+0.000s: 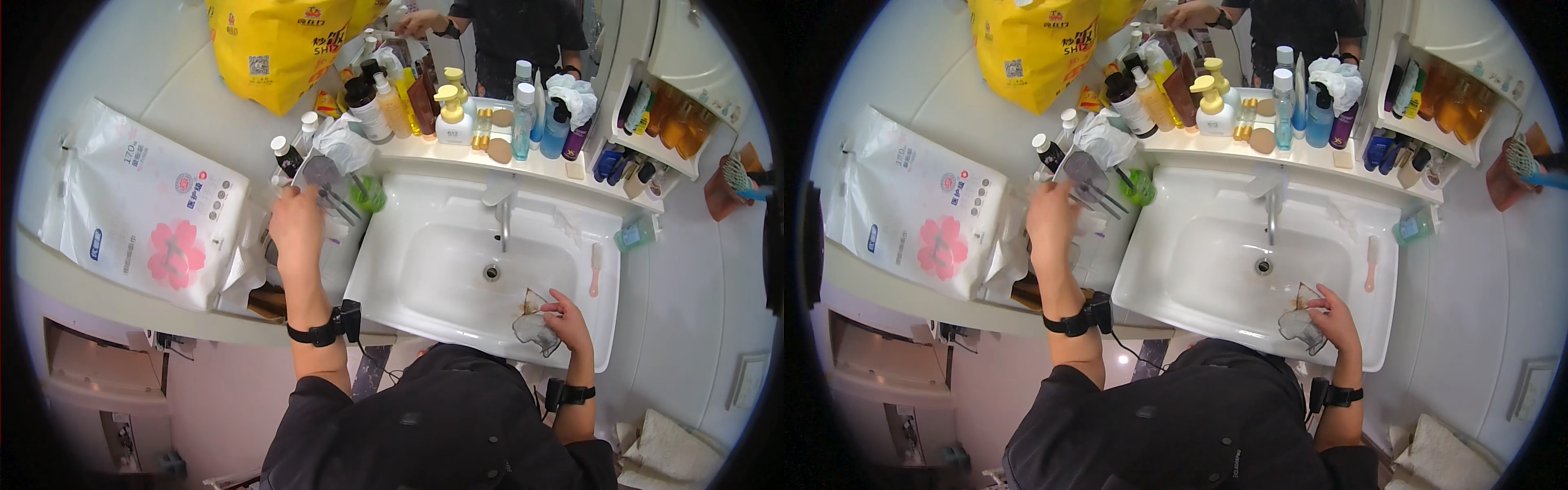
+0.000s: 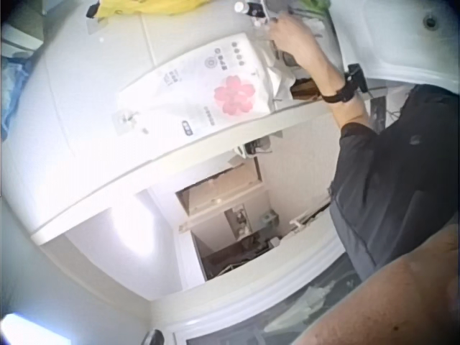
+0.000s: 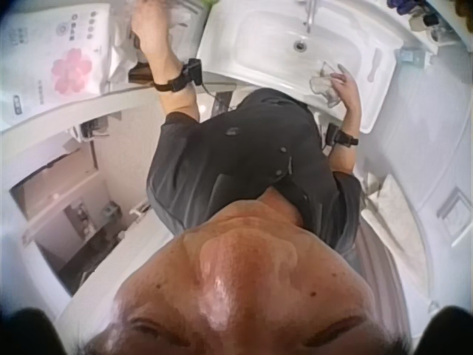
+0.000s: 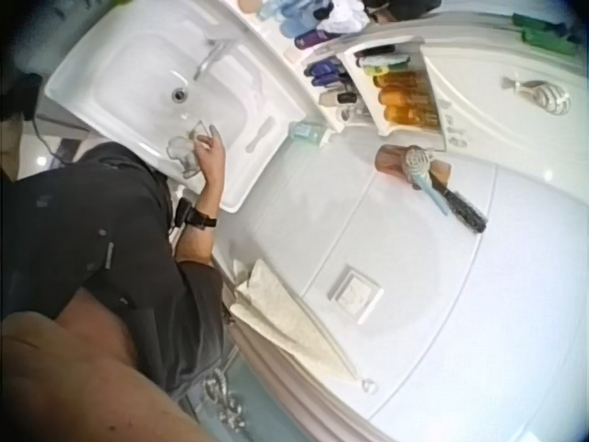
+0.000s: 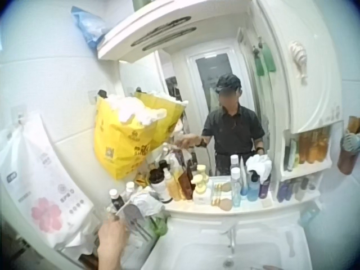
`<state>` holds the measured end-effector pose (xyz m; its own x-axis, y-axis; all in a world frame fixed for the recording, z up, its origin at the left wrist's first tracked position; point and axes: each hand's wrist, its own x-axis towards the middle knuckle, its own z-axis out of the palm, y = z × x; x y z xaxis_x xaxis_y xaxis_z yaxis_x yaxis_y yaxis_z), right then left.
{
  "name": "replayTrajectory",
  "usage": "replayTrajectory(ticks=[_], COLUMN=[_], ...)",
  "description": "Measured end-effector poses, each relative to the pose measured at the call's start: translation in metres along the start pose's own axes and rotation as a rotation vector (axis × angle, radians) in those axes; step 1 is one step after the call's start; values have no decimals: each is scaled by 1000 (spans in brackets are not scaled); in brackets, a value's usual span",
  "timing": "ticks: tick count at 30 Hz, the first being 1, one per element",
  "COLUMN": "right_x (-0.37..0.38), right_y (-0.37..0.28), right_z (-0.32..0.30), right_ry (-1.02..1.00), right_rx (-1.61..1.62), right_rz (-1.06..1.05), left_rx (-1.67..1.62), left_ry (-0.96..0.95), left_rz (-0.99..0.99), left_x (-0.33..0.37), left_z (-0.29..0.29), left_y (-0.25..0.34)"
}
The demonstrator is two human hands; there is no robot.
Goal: The person carries a metal bowl and a white cloth to a kitchen sink and wipes the bowl. Then, in a bathroom, the person uses the white cloth to wipe several bottles and small containers one by one before placing them onto the shelves of a mirrored cabinet.
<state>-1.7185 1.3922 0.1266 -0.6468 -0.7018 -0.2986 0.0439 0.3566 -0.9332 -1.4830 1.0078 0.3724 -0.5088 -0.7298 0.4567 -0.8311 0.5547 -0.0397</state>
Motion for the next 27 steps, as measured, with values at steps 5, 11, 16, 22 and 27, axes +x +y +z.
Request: replayTrajectory(ticks=[5,11,16,22,27], right_x=[5,8,5,6,-14], right_y=[-9,-10,-13,13,21], right_z=[4,8,7,-18,-33], right_ry=[-39,-36,-8,239,355], right_rx=[-36,-84,-12,301,944], right_rz=[-16,-54,-53,-53,-9], left_rx=[244,-89,-149,180,34], left_ry=[-2,179,227,204,474], left_rz=[121,-47,97,136,331], left_x=[-10,16,35,30,21], left_z=[8,5,39,44,34], left_y=[-7,1,4,20,54])
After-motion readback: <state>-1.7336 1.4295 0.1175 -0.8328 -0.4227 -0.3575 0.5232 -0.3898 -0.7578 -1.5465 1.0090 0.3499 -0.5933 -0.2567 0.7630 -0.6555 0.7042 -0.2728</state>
